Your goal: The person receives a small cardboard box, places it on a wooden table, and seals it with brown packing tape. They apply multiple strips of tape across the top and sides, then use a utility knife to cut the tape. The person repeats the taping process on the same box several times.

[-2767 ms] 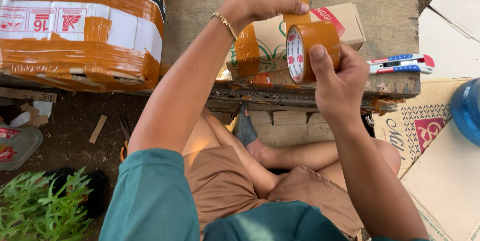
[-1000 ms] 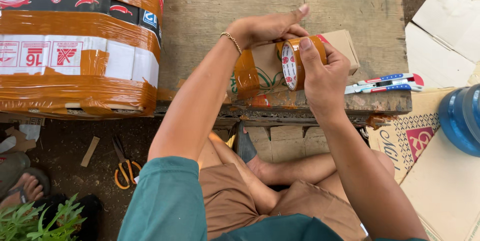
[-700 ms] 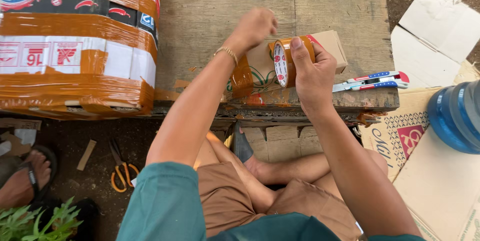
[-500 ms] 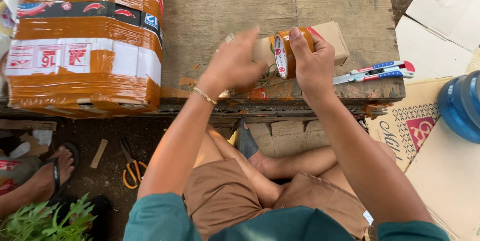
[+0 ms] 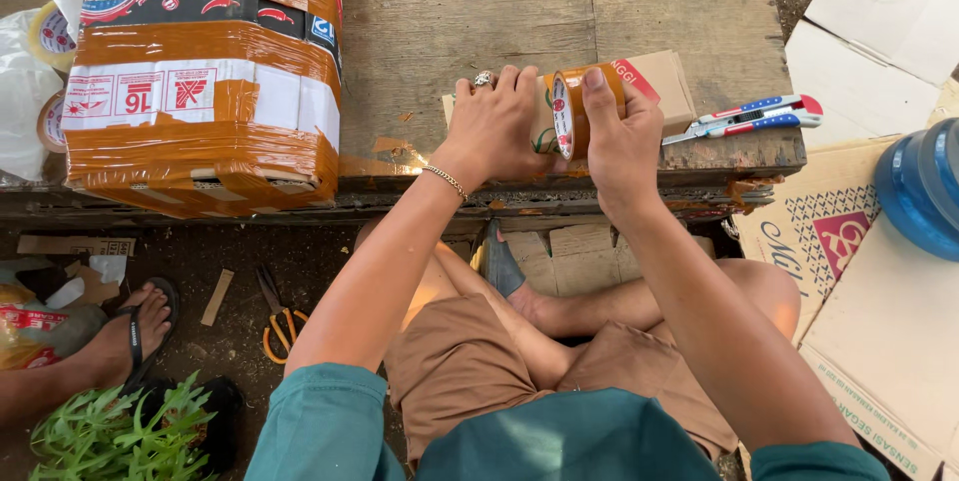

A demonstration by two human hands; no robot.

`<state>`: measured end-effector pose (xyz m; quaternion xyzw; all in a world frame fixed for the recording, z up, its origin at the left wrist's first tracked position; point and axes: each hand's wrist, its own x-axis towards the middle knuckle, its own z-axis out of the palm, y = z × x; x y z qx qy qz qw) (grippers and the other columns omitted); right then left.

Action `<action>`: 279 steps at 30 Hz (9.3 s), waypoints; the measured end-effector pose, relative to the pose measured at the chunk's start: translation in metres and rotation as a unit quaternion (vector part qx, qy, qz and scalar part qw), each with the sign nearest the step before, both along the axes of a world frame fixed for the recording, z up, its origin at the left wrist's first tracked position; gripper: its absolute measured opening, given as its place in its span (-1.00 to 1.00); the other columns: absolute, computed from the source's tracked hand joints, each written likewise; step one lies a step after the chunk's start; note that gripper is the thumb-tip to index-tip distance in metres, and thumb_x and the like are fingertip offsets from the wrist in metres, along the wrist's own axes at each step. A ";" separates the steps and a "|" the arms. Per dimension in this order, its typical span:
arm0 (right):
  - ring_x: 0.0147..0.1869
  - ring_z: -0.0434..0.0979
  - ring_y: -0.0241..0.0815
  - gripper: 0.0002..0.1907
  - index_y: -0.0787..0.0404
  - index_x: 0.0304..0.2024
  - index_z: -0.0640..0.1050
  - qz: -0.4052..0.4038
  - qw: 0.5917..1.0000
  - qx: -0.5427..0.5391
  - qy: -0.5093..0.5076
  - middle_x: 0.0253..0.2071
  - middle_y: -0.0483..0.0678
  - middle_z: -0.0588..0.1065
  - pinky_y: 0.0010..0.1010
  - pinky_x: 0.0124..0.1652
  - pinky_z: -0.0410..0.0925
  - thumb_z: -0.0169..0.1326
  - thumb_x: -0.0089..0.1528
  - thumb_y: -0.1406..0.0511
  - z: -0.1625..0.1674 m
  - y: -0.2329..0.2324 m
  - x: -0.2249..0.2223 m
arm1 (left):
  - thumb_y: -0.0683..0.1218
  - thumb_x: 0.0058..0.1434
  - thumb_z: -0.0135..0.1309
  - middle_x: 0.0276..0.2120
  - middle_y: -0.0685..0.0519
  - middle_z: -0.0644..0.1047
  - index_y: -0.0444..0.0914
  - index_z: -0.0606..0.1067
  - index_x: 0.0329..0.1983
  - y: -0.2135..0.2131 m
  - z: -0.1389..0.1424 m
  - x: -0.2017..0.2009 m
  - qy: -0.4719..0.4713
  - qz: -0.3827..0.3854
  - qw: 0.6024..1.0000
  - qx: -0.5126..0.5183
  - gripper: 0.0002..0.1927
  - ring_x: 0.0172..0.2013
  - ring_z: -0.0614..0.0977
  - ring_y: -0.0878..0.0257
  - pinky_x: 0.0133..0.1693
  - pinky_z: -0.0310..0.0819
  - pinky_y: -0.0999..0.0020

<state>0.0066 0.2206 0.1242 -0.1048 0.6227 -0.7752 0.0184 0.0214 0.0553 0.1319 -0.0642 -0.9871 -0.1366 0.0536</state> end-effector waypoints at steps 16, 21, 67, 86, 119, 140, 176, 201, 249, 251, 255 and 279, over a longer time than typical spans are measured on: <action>-0.35 0.43 -0.50 -0.75 0.34 -0.15 0.61 -0.007 0.994 0.026 -0.109 -0.33 -0.18 0.55 -0.60 -0.35 0.34 0.03 0.42 0.27 0.015 0.028 0.051 | 0.43 -0.31 0.42 0.02 -0.11 0.50 -0.31 0.38 0.05 0.010 0.013 -0.009 -0.062 0.052 0.997 -0.006 0.02 -0.10 0.59 -0.10 -0.07 0.20 -0.16; -0.52 0.38 -0.45 -0.77 0.29 -0.22 0.59 -0.016 0.987 0.027 -0.160 -0.49 -0.18 0.49 -0.55 -0.52 0.28 0.04 0.37 0.25 -0.004 0.036 0.055 | 0.41 -0.27 0.40 -0.03 -0.08 0.53 -0.29 0.41 0.03 0.009 0.010 -0.007 -0.087 0.059 0.994 -0.009 -0.04 -0.07 0.61 -0.05 -0.01 0.24 -0.11; -0.45 0.56 -0.23 -0.65 0.24 -0.29 0.54 0.134 0.965 0.088 -0.207 -0.44 -0.05 0.56 -0.34 -0.40 0.49 -0.07 0.42 0.13 0.033 0.006 -0.029 | 0.42 -0.26 0.42 0.13 -0.19 0.43 -0.35 0.25 0.35 -0.005 -0.036 0.001 0.178 -0.021 0.975 -0.128 0.24 0.05 0.51 -0.13 0.10 0.29 -0.05; -0.53 0.48 -0.27 -0.74 0.35 -0.20 0.53 0.000 0.982 0.010 -0.188 -0.48 -0.01 0.53 -0.42 -0.49 0.40 -0.08 0.41 0.27 -0.010 0.011 0.061 | 0.51 -0.19 0.35 0.12 -0.18 0.44 -0.29 0.14 0.46 -0.002 -0.014 -0.009 0.001 0.015 0.992 -0.127 0.31 -0.01 0.56 -0.05 0.13 0.24 -0.09; -0.34 0.54 -0.29 -0.77 0.28 -0.22 0.51 0.170 0.959 0.065 -0.219 -0.37 -0.09 0.53 -0.39 -0.30 0.49 0.00 0.42 0.24 0.037 0.034 -0.002 | 0.33 -0.21 0.33 -0.13 -0.05 0.70 -0.14 0.68 0.04 -0.042 0.006 -0.065 -0.390 -0.015 0.900 0.196 -0.24 -0.16 0.75 0.08 -0.15 0.60 0.23; -0.38 0.53 -0.31 -0.77 0.28 -0.18 0.52 0.166 0.963 0.109 -0.182 -0.37 -0.09 0.53 -0.41 -0.33 0.49 0.00 0.44 0.23 0.031 0.019 -0.025 | 0.40 -0.48 0.45 0.19 -0.23 0.38 -0.48 0.13 0.33 0.020 -0.021 0.019 0.134 0.014 0.984 -0.114 0.43 0.20 0.44 -0.08 0.23 0.10 -0.13; -0.40 0.57 -0.33 -0.75 0.34 -0.10 0.49 0.011 0.993 0.015 -0.117 -0.36 -0.06 0.56 -0.47 -0.36 0.48 -0.04 0.43 0.24 -0.082 0.036 0.072 | 0.24 -0.33 0.55 0.06 -0.15 0.44 -0.37 0.25 0.24 0.009 0.004 -0.010 -0.019 0.014 0.996 -0.091 0.16 0.03 0.56 -0.08 0.14 0.30 -0.07; -0.39 0.56 -0.34 -0.81 0.28 -0.19 0.51 0.041 0.992 0.031 -0.113 -0.35 -0.05 0.56 -0.50 -0.37 0.46 0.03 0.46 0.28 0.020 0.024 0.015 | 0.27 -0.24 0.47 0.33 -0.16 0.38 -0.32 0.32 0.38 0.000 -0.050 0.005 0.175 0.005 0.970 -0.171 0.15 0.17 0.51 -0.01 0.18 0.28 -0.10; -0.38 0.52 -0.37 -0.82 0.29 -0.18 0.54 0.009 0.991 -0.006 -0.136 -0.36 -0.09 0.55 -0.49 -0.34 0.44 0.09 0.41 0.27 0.004 0.031 0.026 | 0.30 -0.19 0.45 0.13 -0.10 0.41 -0.35 0.20 0.39 0.005 -0.021 -0.001 0.082 0.024 0.987 -0.135 0.20 0.14 0.45 0.01 0.15 0.21 -0.08; -0.39 0.52 -0.35 -0.82 0.29 -0.20 0.52 0.002 0.989 -0.010 -0.147 -0.38 -0.08 0.55 -0.49 -0.34 0.43 0.10 0.41 0.28 -0.006 0.039 0.033 | 0.31 -0.24 0.46 0.12 -0.11 0.41 -0.34 0.19 0.38 0.006 -0.022 0.000 0.063 0.018 0.989 -0.136 0.22 0.14 0.44 0.00 0.13 0.21 -0.08; -0.45 0.48 -0.37 -0.81 0.29 -0.23 0.53 -0.023 0.986 -0.006 -0.165 -0.43 -0.09 0.54 -0.48 -0.44 0.40 0.08 0.37 0.27 -0.035 0.038 0.041 | 0.33 -0.24 0.45 0.11 -0.09 0.42 -0.32 0.19 0.41 0.004 -0.022 0.001 0.076 0.006 0.987 -0.138 0.23 0.14 0.44 0.02 0.16 0.20 -0.08; -0.30 0.53 -0.36 -0.75 0.31 -0.06 0.49 0.031 0.998 -0.053 0.004 -0.27 -0.09 0.56 -0.50 -0.26 0.43 0.04 0.47 0.20 0.003 0.018 0.030 | 0.37 -0.25 0.44 0.22 -0.20 0.40 -0.42 0.30 0.32 0.011 -0.022 0.031 0.140 0.001 0.987 -0.075 0.20 0.23 0.42 -0.07 0.26 0.21 -0.12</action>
